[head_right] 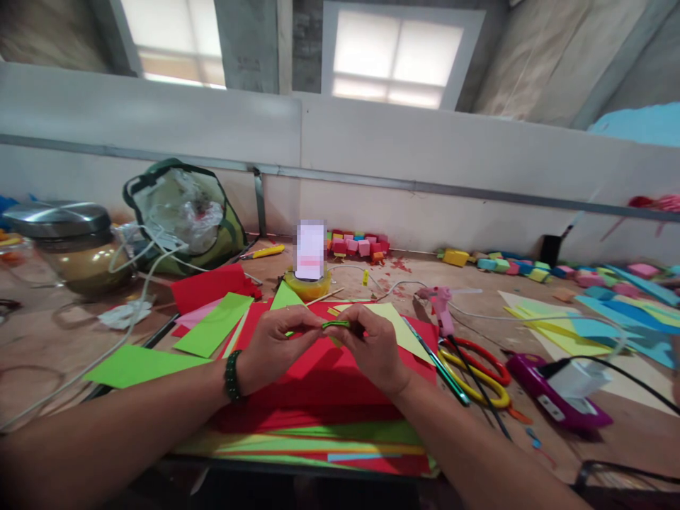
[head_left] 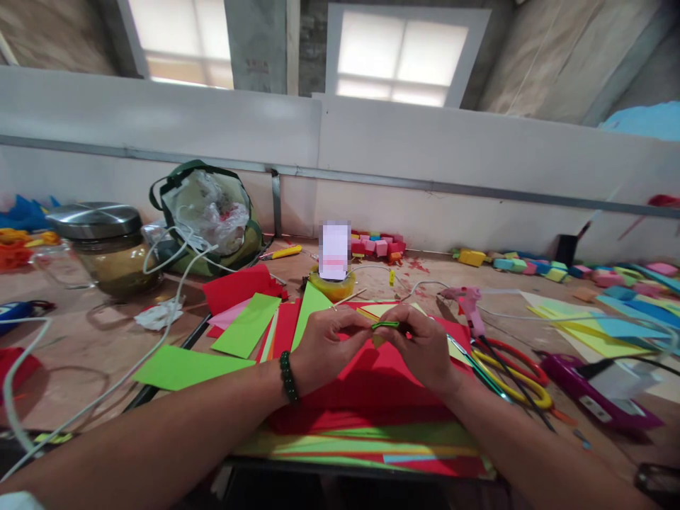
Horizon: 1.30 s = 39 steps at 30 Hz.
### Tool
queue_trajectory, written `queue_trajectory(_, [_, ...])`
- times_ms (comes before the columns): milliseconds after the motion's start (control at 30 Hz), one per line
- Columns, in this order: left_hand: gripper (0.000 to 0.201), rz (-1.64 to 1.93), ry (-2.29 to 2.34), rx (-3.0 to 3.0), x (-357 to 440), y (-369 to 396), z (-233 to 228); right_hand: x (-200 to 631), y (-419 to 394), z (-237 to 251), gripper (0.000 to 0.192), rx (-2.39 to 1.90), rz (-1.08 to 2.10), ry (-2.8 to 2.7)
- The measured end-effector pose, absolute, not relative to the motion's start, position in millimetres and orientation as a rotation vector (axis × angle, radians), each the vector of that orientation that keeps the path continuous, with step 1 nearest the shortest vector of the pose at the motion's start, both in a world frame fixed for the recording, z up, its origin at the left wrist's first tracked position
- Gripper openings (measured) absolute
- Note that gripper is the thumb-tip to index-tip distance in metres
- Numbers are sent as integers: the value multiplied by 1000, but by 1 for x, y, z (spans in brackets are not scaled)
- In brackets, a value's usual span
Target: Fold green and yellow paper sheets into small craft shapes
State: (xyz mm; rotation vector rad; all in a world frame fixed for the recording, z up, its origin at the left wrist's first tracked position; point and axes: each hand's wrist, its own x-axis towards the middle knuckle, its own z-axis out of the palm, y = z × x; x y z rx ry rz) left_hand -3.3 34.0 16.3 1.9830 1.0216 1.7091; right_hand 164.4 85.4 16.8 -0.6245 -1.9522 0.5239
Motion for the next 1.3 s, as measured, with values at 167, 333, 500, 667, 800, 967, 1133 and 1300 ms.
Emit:
queue_trajectory(167, [8,1701,1005,1989,-4,36,13,165,86,17,26,-625,527,-1935])
queue_trajectory(333, [8,1698,1004,2020,-5,37,14,165,87,16,27,-646,526,-1937])
queue_trajectory(500, [8,1662,987,2034,-4,33,17,165,88,14,30,-713,548,-1909])
queue_trajectory(667, [4,1619,1031,2038,-3,31,17,163,86,15,29,-694,571,-1884])
queue_trajectory(800, [6,1654,1061,2088,-4,33,13,160,81,15,28,-683,650,-1887])
queue_trajectory(967, [8,1688,1103,2051,-5,36,11,161,79,16,24,-633,671,-1917])
queue_trajectory(1133, [12,1708,1107,2018,-6,38,15,166,75,19,18,-554,586,-2004])
queue_trajectory(1300, [10,1693,1095,2032,-6,38,13,165,77,19,8,-554,415,-1987])
